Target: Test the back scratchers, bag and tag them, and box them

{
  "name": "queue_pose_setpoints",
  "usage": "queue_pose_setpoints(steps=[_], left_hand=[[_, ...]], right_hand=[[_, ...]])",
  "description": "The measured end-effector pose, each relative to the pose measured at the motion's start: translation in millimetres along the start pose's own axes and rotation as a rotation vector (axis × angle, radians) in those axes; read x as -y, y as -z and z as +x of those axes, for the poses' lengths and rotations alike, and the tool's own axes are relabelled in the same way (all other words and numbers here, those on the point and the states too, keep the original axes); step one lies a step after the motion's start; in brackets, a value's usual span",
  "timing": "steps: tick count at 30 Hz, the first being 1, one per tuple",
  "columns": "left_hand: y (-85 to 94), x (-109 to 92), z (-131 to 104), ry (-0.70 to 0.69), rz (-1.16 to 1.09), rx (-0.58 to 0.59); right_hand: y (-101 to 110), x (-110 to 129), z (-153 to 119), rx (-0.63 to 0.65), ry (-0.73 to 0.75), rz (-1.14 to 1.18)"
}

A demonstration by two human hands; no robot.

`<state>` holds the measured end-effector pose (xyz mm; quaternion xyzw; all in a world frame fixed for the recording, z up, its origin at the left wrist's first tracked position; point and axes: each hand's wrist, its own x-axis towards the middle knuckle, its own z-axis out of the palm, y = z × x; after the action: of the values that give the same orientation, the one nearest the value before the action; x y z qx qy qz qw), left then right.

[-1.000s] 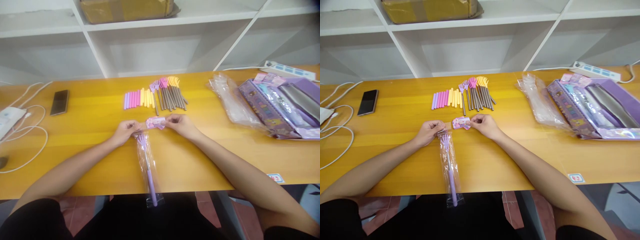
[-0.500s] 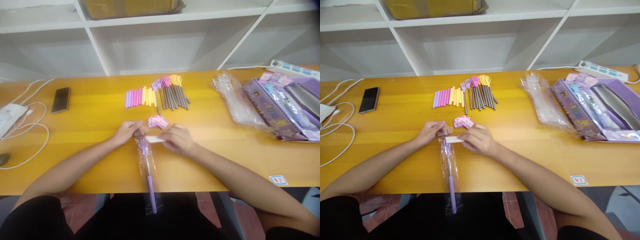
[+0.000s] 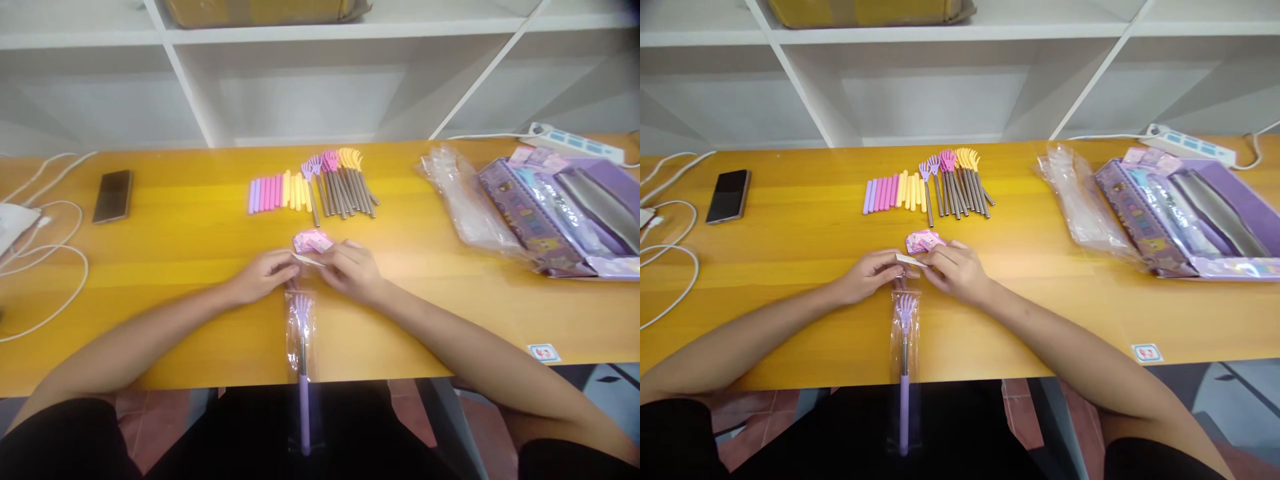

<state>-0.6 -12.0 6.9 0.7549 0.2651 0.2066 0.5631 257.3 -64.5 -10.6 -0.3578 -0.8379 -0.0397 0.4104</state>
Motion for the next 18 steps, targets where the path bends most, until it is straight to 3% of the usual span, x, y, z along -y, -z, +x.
queue_pose_setpoints(steps=[4,8,13,18], left_hand=[[-1.1,4.6,1.8,0.045,-0.239,-0.080],[-3.4,2.4,1.4,0.012,-0.330,-0.164],[-0.4,1.2,1.6,0.039,-0.267,-0.130],[3.5,8.8,3.2,0.086,-0.482,-0.136]], right_hand=[[5.2,3.4,2.8,0.033,-0.119,0.084],[9.4,4.2,4.5,-0.029,-0.160,0.185],[7.4,5.3,-0.9,-0.050,-0.216,0.199],[1.0,7.8,-7.1,0.039,-0.378,0.210]])
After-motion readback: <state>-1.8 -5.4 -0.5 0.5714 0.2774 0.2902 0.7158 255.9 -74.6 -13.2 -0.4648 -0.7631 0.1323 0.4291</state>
